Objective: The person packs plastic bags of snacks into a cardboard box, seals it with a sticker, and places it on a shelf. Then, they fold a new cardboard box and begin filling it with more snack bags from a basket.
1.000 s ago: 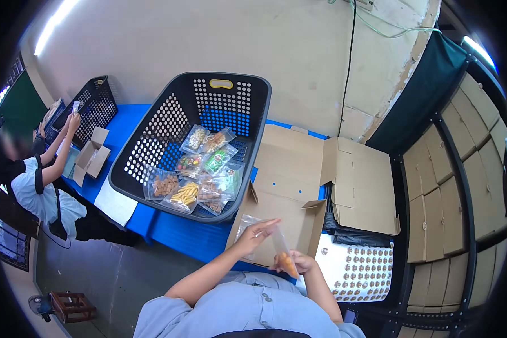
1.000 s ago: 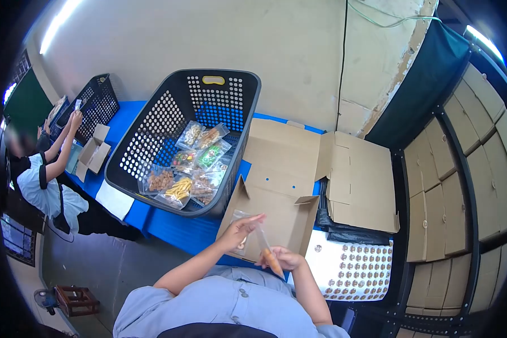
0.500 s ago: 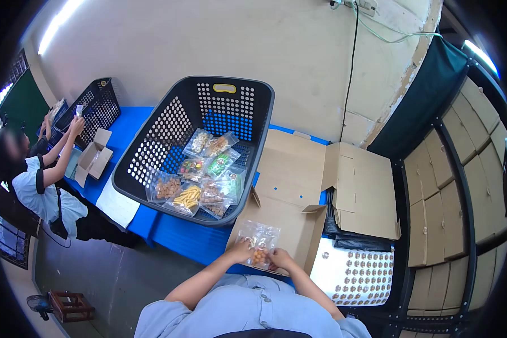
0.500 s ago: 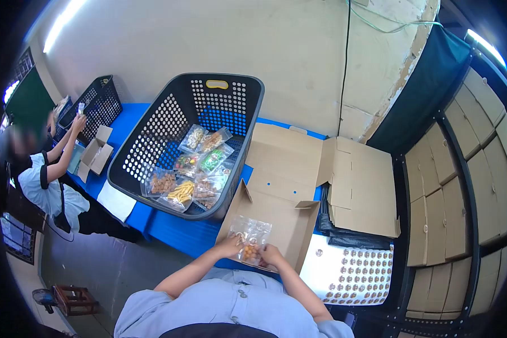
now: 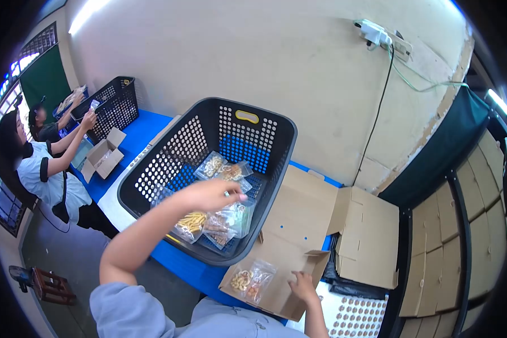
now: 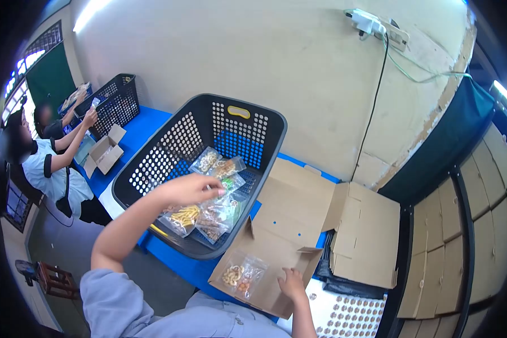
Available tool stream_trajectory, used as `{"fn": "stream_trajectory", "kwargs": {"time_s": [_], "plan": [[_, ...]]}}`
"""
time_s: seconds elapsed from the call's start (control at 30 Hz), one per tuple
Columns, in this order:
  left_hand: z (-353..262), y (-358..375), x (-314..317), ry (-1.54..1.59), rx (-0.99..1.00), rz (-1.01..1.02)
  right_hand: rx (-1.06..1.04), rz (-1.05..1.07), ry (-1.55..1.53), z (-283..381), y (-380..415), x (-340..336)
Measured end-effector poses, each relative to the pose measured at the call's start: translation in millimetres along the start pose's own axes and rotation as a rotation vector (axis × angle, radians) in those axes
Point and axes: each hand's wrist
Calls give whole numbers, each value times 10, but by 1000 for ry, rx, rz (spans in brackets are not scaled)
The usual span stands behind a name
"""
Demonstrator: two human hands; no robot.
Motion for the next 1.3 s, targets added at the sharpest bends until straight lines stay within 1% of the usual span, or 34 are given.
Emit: {"fn": "stream_trajectory", "kwargs": {"time_s": [0.03, 0.07, 0.1, 0.13, 0.17, 0.23, 0.27, 0.33, 0.37, 0.43, 0.47, 0.5, 0.53, 0.57, 0.63, 0.67, 0.73, 0.8, 0.87, 0.93, 0.97, 1.0, 1.07, 1.1, 1.13, 1.2, 1.23, 1.3], "plan": [[440, -289, 32, -144, -42, 17, -7, 54, 2, -2, 27, -28], [826, -476, 93, -171, -62, -28, -16, 51, 6, 12, 53, -30], [1188, -689, 150, -176, -141, 14, -43, 23, -82, 50, 64, -25], [1142, -734, 109, -146, -274, 85, -74, -11, -170, 93, 52, -39], [1085, -778, 99, -115, -404, 157, -83, -26, -167, 139, 50, -54], [1788, -1157, 393, -444, -472, 320, -88, -27, -218, 202, 101, -78], [1945, -1266, 506, -456, -461, 315, -87, -44, -222, 192, 122, -99], [2195, -1456, 733, -824, -479, 390, -77, -63, -227, 183, 178, -113], [2390, -1592, 846, -838, -466, 392, -68, -77, -236, 189, 205, -131], [2768, -1794, 1100, -844, -355, 201, -33, -71, -217, 139, 327, -165], [2848, -1863, 1123, -839, -346, 201, -26, -75, -211, 13, 356, -102], [2907, -1942, 1113, -816, -434, 145, -41, -77, -185, -134, 365, -16], [2789, -1955, 1041, -792, -524, 92, -55, -78, -162, -215, 362, 4], [2693, -1925, 918, -733, -476, 20, -53, -80, -158, -311, 349, 5], [2490, -1889, 631, -787, -372, -146, 28, -59, -232, -313, 369, -77], [2318, -1862, 441, -789, -371, -142, 31, -58, -235, -218, 373, -156], [1852, -1725, 89, -729, -158, -343, -39, -182, -209, 89, 331, -436], [1326, -1362, -131, -786, 334, -496, -60, -205, -233, 280, 260, -600], [596, -881, -261, -875, 580, -677, -111, -282, -268, 425, 191, -709], [340, -463, -286, -986, 614, -754, -177, -356, -290, 496, 110, -759], [198, -245, -319, -910, 597, -726, -176, -377, -301, 582, 98, -811], [148, -91, -317, -915, 593, -716, -162, -379, -324, 658, 97, -847], [114, 184, -262, -785, 429, -550, -170, -373, -314, 758, 127, -888], [108, 305, -210, -701, 285, -383, -165, -371, -321, 790, 151, -880], [241, 363, -99, -695, 134, -261, -162, -353, -318, 812, 188, -867], [543, 476, 50, -613, 208, 40, -165, -337, -311, 813, 243, -834], [713, 437, 138, -612, 205, 34, -150, -312, -299, 786, 278, -800], [1127, 250, 360, -533, -278, 752, -140, -278, -282, 714, 337, -737]]}}
Point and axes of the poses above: each hand's wrist, its own y-axis away from the middle knuckle, its own x-axis out of the palm, z = x × y, and after that the axes turned 2 degrees about x, right-handed
